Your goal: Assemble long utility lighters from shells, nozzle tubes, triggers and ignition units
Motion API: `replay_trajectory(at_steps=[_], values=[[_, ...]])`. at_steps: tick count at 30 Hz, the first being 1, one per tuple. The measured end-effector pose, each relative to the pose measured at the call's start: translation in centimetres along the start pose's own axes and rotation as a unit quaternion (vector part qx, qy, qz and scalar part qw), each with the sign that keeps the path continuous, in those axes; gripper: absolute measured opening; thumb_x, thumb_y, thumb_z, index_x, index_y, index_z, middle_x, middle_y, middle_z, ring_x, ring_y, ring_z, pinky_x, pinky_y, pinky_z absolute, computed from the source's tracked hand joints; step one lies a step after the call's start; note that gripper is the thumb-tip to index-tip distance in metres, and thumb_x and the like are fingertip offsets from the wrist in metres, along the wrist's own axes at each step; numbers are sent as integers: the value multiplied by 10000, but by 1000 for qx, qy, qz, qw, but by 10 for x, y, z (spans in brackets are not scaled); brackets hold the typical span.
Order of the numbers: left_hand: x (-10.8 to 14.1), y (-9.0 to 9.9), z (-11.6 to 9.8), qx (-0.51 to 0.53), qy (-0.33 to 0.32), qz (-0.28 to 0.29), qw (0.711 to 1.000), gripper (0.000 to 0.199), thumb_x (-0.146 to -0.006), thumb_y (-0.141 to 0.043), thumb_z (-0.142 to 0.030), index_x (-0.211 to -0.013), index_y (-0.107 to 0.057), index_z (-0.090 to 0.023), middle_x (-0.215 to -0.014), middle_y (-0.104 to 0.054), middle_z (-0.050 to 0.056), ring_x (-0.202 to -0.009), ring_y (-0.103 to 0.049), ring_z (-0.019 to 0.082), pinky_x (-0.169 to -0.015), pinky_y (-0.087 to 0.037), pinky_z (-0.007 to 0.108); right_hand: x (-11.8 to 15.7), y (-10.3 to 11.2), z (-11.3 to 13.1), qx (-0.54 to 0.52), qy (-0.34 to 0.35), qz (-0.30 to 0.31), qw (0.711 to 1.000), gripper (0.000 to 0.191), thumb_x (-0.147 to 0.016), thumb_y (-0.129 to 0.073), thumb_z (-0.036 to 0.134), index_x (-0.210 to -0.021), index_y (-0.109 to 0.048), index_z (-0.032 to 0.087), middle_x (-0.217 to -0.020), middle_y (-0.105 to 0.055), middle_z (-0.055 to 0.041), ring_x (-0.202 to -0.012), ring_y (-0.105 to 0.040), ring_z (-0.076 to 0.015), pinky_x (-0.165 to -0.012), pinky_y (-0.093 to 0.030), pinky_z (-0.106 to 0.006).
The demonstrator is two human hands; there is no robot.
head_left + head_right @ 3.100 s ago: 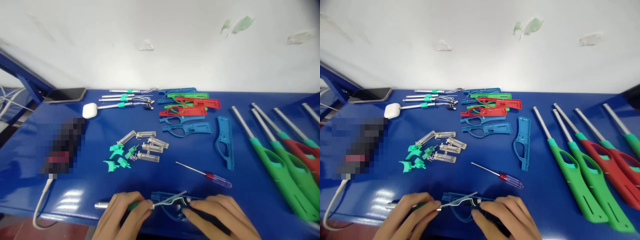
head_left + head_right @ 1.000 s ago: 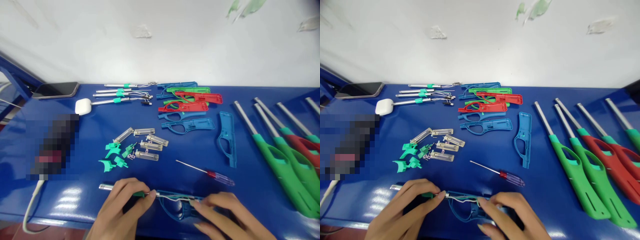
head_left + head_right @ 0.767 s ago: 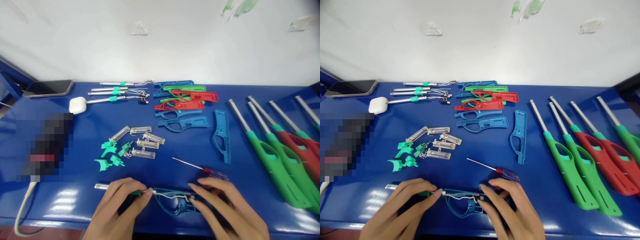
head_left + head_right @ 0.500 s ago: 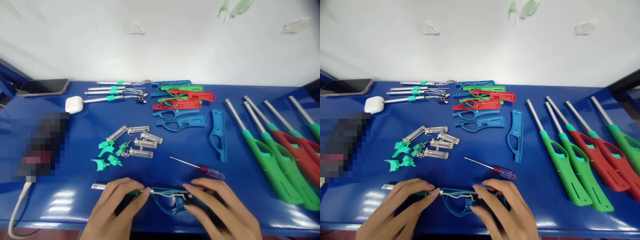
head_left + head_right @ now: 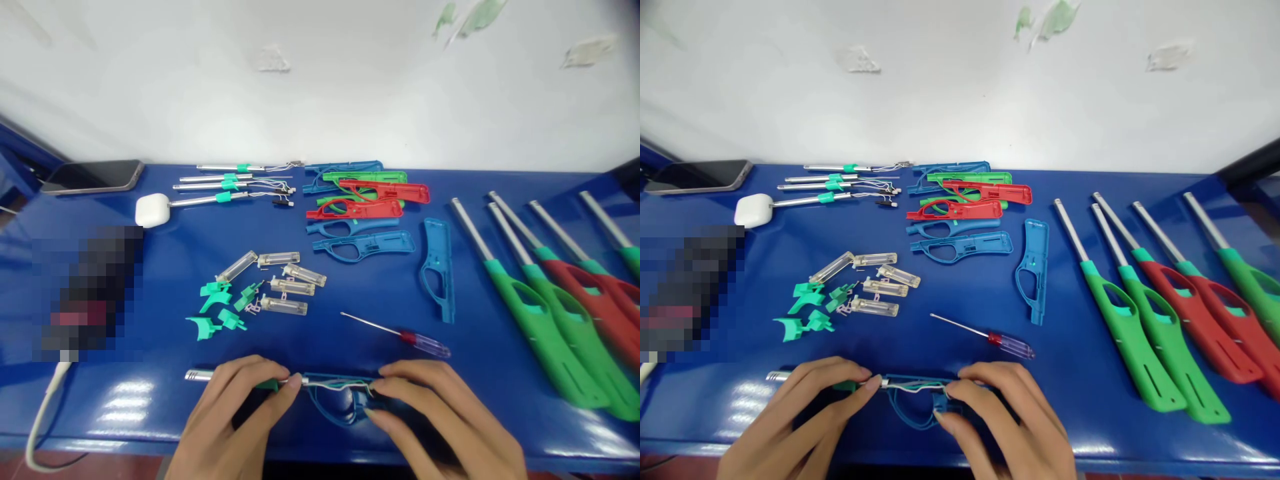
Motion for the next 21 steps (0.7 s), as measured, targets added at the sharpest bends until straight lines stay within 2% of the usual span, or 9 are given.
replay_trajectory(at_steps=[5, 12, 16, 18, 21], values=[[1, -1, 0, -5, -3, 8, 1000, 465, -1014, -473, 26, -1287, -736, -243, -1205, -671, 73, -1171, -633, 162, -1014, -561, 253, 3, 0, -6, 39, 9, 23, 999, 112, -1031, -699, 386, -1077, -726, 287, -1074, -747, -20, -965, -755, -176, -866, -632, -265], [1, -1, -2, -10, 0, 5, 1000, 470, -1007, -479, 42, -1292, -728, -239, -1203, -683, 82, -1170, -640, 178, -993, -583, 287, -11, -1, 3, 29, 18, -2, 999, 126, -1069, -628, 325, -1004, -732, 296, -995, -761, 28, -894, -747, -139, -831, -601, -238], [-5, 3, -5, -25, 15, -10, 1000, 465, -994, -488, 45, -1237, -747, -256, -1143, -723, 58, -1101, -677, 185, -939, -607, 299, -9, -2, 7, 28, 35, -4, 999, 103, -1055, -636, 261, -1056, -738, 277, -1049, -760, 16, -957, -741, -137, -939, -580, -232], [-8, 5, -8, -22, 9, -20, 1000, 473, -979, -478, 67, -1213, -752, -240, -1125, -721, 54, -1097, -670, 173, -962, -588, 291, -7, 0, 7, 22, 36, -21, 999, 98, -1028, -669, 215, -1085, -733, 263, -1079, -757, -4, -986, -733, -159, -963, -580, -269], [-9, 4, -11, -12, 5, -24, 1000, 490, -967, -466, 96, -1213, -749, -219, -1145, -698, 51, -1130, -639, 154, -1022, -523, 281, -5, 1, 7, 7, 25, -39, 999, 96, -1005, -700, 188, -1075, -721, 251, -1029, -753, -12, -951, -717, -172, -885, -591, -286]])
Point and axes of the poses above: each hand's wrist, its own x-axis away from the middle knuckle, its own y-axis out of the back of the hand, z = x × y, the point moved 6 cm from there along -x, towards the middle knuckle
